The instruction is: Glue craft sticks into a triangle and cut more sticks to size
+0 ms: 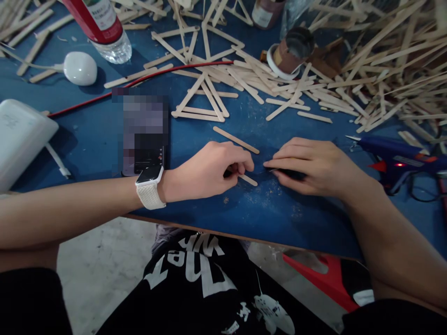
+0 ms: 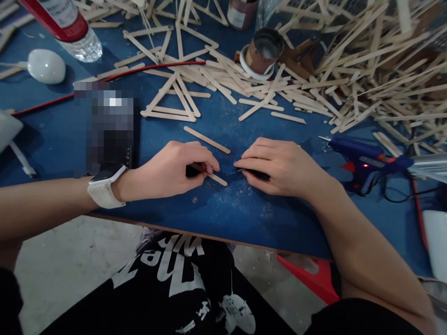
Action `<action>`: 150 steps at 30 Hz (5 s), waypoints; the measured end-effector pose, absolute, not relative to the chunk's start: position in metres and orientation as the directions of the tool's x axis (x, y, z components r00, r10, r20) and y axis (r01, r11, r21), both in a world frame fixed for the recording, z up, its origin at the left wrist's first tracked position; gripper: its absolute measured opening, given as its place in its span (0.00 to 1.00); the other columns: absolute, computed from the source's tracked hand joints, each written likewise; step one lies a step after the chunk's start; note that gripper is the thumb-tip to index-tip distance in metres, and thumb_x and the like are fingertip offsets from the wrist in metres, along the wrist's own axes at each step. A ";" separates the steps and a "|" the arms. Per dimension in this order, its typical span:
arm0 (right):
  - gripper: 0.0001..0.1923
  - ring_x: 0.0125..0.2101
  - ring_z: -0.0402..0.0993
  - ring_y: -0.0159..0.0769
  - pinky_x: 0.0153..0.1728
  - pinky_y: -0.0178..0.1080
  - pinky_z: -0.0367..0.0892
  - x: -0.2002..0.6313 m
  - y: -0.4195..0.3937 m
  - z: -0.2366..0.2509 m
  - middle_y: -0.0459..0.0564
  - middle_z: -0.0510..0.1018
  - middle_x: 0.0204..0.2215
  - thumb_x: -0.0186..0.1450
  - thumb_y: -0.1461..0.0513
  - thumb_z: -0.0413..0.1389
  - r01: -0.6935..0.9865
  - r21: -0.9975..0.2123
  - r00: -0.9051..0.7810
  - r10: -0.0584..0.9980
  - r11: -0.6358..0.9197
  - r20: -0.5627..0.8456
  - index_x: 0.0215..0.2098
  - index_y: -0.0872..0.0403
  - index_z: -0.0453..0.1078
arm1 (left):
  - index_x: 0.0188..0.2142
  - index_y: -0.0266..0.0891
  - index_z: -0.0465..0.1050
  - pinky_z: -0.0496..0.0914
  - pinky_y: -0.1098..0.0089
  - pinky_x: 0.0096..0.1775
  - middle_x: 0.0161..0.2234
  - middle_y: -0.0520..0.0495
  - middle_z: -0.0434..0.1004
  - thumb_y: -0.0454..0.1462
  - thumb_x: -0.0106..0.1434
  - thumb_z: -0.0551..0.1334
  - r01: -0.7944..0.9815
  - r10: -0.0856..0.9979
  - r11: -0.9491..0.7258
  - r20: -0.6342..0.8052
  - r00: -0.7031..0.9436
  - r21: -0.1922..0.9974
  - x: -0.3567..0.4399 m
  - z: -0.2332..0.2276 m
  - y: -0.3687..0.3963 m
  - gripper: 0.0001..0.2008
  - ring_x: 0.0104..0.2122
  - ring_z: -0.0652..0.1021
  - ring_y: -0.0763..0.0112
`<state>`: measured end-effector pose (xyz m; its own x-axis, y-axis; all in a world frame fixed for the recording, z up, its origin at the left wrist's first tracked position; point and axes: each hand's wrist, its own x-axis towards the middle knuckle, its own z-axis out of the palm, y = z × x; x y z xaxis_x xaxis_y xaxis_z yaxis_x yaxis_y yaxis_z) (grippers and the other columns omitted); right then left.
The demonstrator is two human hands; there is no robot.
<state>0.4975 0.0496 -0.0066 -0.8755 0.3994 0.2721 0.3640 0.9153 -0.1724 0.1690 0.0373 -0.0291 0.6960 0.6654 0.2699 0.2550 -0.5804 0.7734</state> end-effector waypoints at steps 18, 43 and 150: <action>0.14 0.41 0.87 0.46 0.43 0.46 0.80 0.500 0.038 0.003 0.52 0.93 0.47 0.86 0.65 0.57 0.454 -0.163 -0.854 0.480 0.876 0.200 0.61 0.49 0.83 | 0.50 0.38 0.87 0.80 0.67 0.45 0.43 0.47 0.92 0.21 0.73 0.63 0.253 0.634 -0.639 0.311 0.708 0.726 0.167 -0.033 0.036 0.17 0.44 0.89 0.64; 0.14 0.41 0.92 0.42 0.39 0.42 0.83 0.503 0.037 -0.010 0.50 0.95 0.48 0.84 0.64 0.65 0.425 -0.072 -0.868 0.428 0.902 0.252 0.65 0.48 0.84 | 0.51 0.38 0.84 0.82 0.66 0.46 0.43 0.46 0.90 0.21 0.73 0.63 0.292 0.659 -0.639 0.312 0.684 0.711 0.166 -0.032 0.031 0.16 0.45 0.87 0.64; 0.11 0.40 0.85 0.37 0.36 0.41 0.75 0.482 0.043 -0.017 0.44 0.93 0.45 0.85 0.69 0.60 0.384 -0.006 -0.895 0.373 0.923 0.244 0.55 0.48 0.83 | 0.52 0.40 0.89 0.83 0.70 0.47 0.46 0.52 0.96 0.18 0.70 0.63 0.260 0.644 -0.571 0.227 0.731 0.779 0.170 -0.024 0.041 0.23 0.49 0.91 0.67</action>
